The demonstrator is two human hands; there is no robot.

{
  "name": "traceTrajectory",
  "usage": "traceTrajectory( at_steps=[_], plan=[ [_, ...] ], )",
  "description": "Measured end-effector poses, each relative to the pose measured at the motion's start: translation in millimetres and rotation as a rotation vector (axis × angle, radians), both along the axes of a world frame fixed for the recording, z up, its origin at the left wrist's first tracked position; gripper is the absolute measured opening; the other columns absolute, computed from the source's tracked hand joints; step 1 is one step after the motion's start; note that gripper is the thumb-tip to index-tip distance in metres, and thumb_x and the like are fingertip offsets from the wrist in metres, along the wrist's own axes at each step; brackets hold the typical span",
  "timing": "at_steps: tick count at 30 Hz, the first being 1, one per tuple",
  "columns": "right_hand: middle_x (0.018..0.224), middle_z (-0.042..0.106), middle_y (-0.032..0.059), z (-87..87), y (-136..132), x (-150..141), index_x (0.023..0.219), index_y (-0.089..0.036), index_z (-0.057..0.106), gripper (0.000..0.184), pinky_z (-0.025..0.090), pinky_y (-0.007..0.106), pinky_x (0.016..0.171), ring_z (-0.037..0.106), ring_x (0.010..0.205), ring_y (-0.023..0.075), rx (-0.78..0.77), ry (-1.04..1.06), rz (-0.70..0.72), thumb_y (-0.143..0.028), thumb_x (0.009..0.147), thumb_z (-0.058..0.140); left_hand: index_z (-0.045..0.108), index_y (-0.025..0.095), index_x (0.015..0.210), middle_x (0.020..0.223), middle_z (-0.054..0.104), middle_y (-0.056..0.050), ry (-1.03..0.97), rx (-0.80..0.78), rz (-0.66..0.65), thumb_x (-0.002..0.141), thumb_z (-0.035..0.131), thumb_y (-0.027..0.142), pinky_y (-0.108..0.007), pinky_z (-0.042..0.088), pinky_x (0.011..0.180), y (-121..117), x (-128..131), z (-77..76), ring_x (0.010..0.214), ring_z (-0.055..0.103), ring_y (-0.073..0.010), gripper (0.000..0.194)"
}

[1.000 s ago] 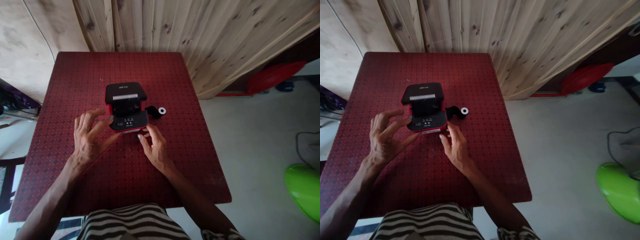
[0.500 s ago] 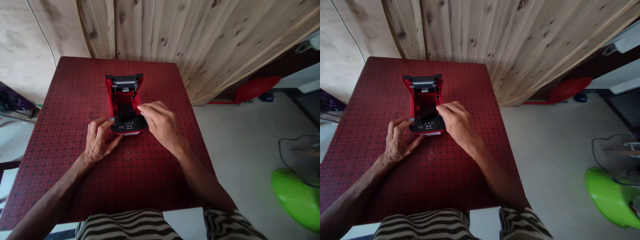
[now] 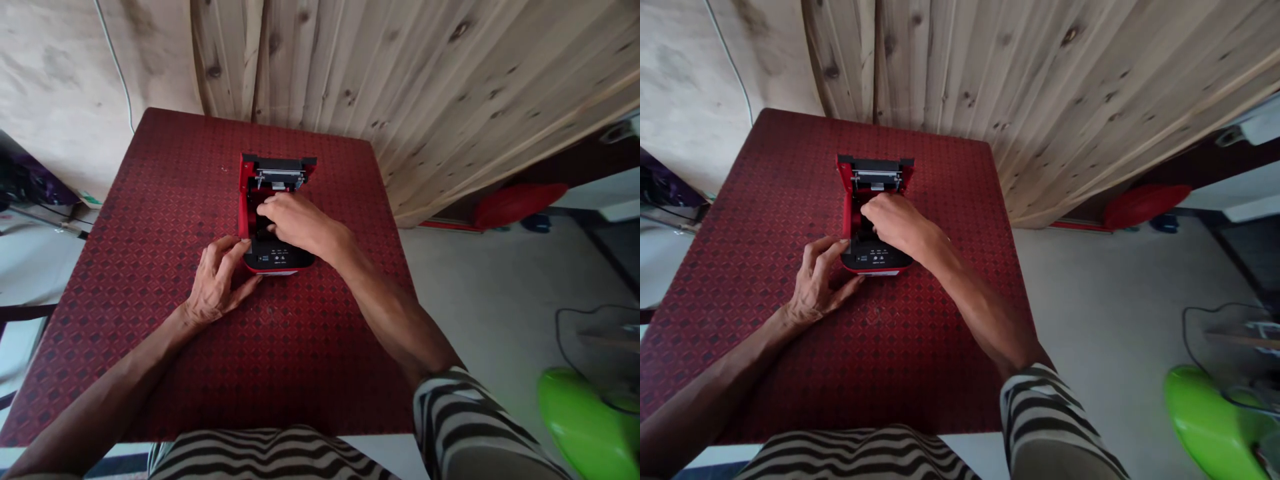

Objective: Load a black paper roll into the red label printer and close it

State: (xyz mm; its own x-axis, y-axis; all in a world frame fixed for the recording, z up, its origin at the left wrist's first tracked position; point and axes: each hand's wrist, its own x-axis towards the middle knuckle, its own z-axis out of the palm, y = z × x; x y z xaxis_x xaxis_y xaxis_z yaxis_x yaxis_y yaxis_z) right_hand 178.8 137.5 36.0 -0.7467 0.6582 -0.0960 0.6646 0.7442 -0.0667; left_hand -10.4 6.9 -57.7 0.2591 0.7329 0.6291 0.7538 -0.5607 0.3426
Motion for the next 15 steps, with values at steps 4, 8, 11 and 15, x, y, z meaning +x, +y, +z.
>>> traceTrajectory(
  at_steps=[4, 8, 11, 15],
  plan=[
    [0.109, 0.080, 0.0118, 3.6, -8, 5, 0.108, -0.014, 0.075, 0.015, 0.053, 0.035, 0.084, 0.074, 0.096, 0.0239, 0.062, 0.098, -0.042, -0.009, 0.094, 0.070, 0.037, 0.024, 0.157, 0.134, 0.060, -0.016, 0.011, 0.001, 0.006, 0.097, 0.075, 0.039, -0.045, 0.063, 0.098, 0, 0, 1.2, 0.122, 0.065, -0.0294, 0.073],
    [0.109, 0.079, 0.0116, 10.1, -20, 11, 0.108, -0.014, 0.074, 0.018, 0.055, 0.037, 0.086, 0.074, 0.098, 0.0250, 0.108, 0.197, -0.112, -0.008, 0.093, 0.069, 0.038, 0.023, 0.157, 0.133, 0.061, -0.016, 0.002, 0.014, 0.005, 0.096, 0.076, 0.038, -0.044, 0.063, 0.098, 1, -1, 2.1, 0.122, 0.066, -0.0289, 0.073],
    [0.111, 0.079, 0.0084, 22.6, -36, 33, 0.110, -0.018, 0.074, 0.021, 0.058, 0.039, 0.090, 0.074, 0.101, 0.0246, 0.118, 0.429, -0.165, -0.010, 0.091, 0.071, 0.041, 0.023, 0.157, 0.133, 0.061, -0.016, -0.018, 0.037, -0.004, 0.094, 0.079, 0.038, -0.044, 0.063, 0.098, 2, -1, 2.0, 0.119, 0.066, -0.0290, 0.075],
    [0.110, 0.081, 0.0032, 30.4, -74, 85, 0.113, -0.024, 0.073, 0.024, 0.061, 0.038, 0.086, 0.076, 0.095, 0.0220, -0.007, 0.769, -0.271, -0.025, 0.090, 0.078, 0.038, 0.024, 0.160, 0.135, 0.060, -0.017, -0.028, 0.029, -0.014, 0.095, 0.077, 0.038, -0.045, 0.062, 0.101, 3, -1, 1.1, 0.124, 0.064, -0.0301, 0.077]
  ],
)
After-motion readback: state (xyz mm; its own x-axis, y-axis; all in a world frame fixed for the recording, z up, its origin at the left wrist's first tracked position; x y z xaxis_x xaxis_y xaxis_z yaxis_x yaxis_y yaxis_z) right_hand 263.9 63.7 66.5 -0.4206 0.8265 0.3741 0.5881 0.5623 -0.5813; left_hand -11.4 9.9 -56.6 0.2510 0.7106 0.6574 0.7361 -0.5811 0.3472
